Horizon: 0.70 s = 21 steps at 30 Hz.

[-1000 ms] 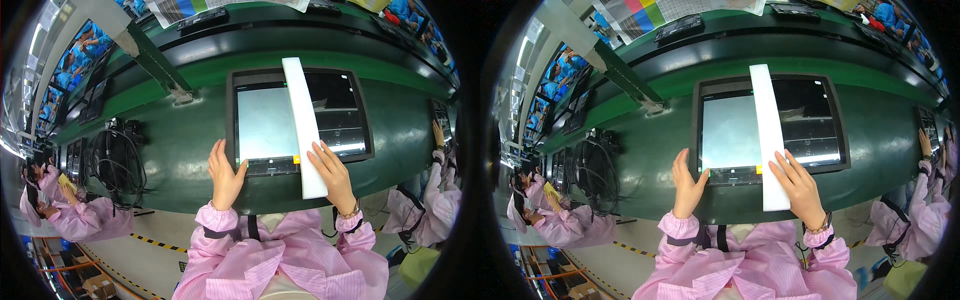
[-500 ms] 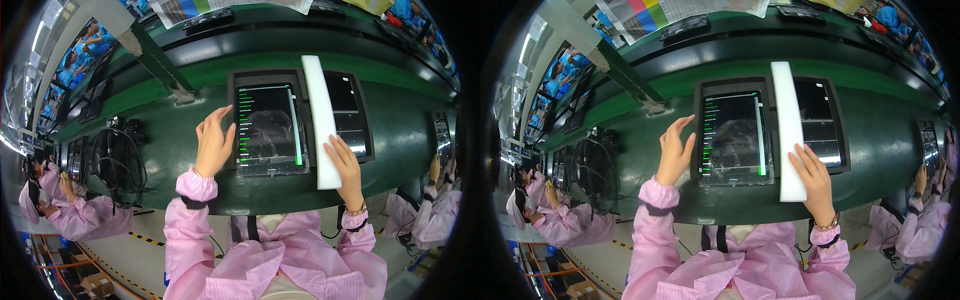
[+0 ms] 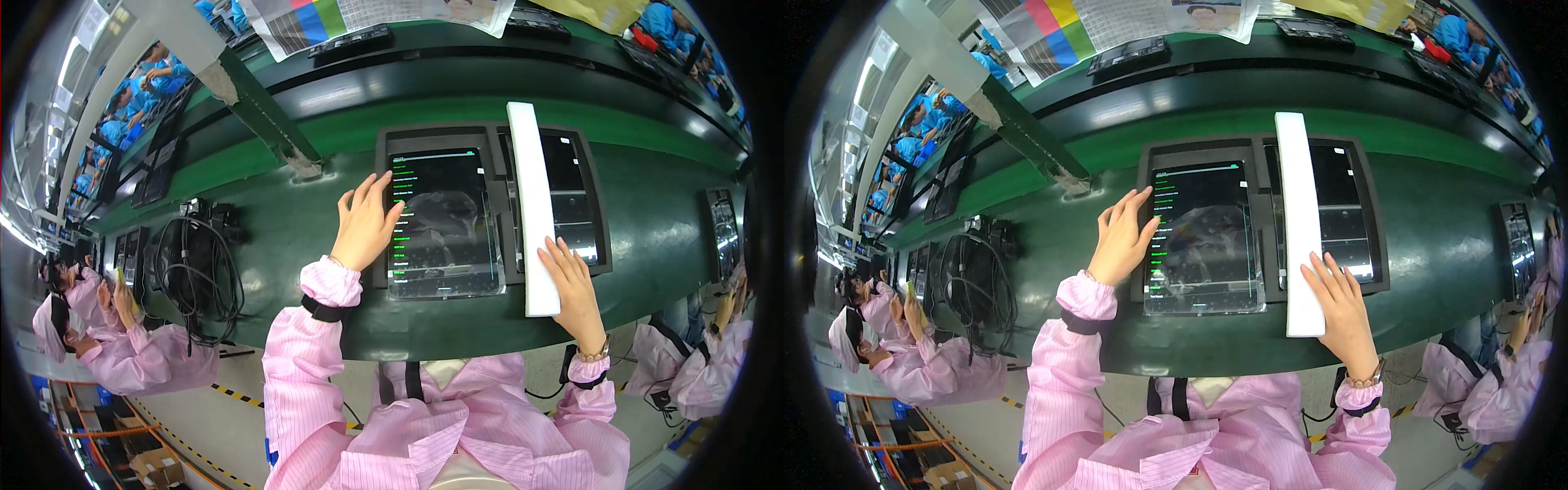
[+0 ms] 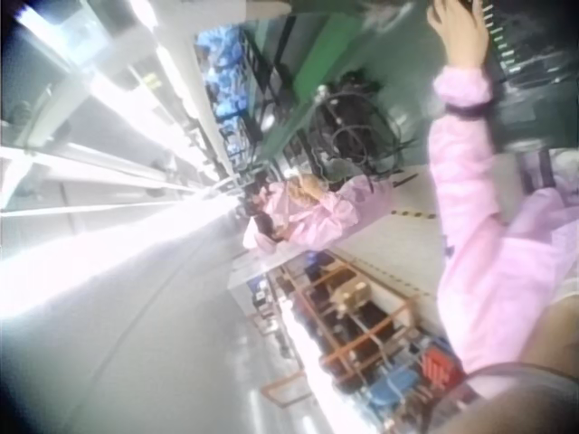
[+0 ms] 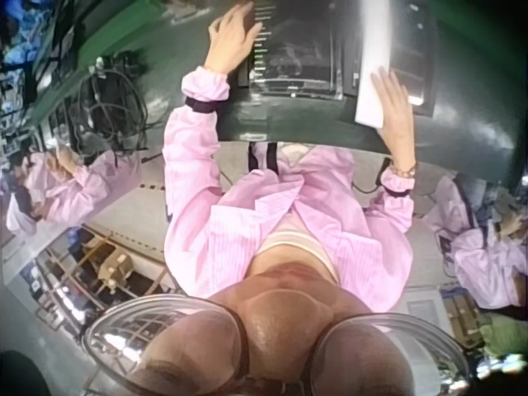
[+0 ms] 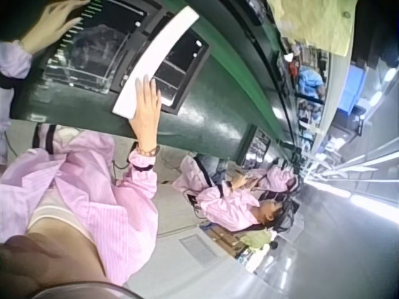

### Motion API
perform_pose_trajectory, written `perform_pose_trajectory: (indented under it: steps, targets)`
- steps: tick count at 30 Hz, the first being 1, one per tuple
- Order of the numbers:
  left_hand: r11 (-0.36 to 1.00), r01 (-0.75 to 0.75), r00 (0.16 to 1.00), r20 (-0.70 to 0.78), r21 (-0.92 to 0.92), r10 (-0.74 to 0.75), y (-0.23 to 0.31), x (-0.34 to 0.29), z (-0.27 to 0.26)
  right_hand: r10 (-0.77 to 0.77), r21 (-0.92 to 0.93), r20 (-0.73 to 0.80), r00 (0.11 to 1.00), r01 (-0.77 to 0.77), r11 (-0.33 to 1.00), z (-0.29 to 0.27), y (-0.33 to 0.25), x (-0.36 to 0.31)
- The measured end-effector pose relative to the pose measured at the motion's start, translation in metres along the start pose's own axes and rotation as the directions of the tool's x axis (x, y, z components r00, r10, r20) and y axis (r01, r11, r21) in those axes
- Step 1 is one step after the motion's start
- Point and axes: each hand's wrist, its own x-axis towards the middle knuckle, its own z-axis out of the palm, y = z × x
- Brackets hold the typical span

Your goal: The person touches the screen of a tablet, picks up a white bar, and moves it across the screens of two tablets. They then pick up one tablet to test the camera before placing it back into a tray.

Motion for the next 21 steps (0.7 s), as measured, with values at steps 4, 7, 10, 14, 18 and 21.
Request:
perform_pose_trajectory:
  steps: [4,7,10,14,18,21]
  targets:
    - [0.993,0.032,0.995,-0.088,-0.111,-0.042,0.004,-0.023,-0.012,0.021,0.011,0.027,0.999,-0.021,1.0,0.004,0.004,-0.001]
    - [0.979,0.168,0.982,-0.065,-0.113,-0.176,0.0,-0.056,-0.023,0.012,0.046,0.07,0.997,-0.016,0.999,0.006,0.011,0.002]
    - [0.704,0.566,0.824,0.265,-0.429,-0.501,0.011,-0.085,-0.042,0.018,0.065,0.074,0.997,-0.023,0.998,0.005,0.012,0.004]
    - [0.489,0.606,0.788,0.391,-0.627,-0.475,0.023,-0.119,-0.037,0.027,0.094,0.058,0.998,-0.032,0.995,0.007,0.01,0.006]
    - [0.201,0.607,0.753,0.477,-0.769,-0.453,0.042,-0.119,-0.034,0.021,0.101,0.02,1.0,-0.023,0.995,0.006,0.008,0.004]
    - [0.117,0.618,0.734,0.518,-0.777,-0.439,0.049,-0.113,-0.039,0.024,0.109,0.002,1.0,-0.024,0.994,0.005,0.01,-0.001]
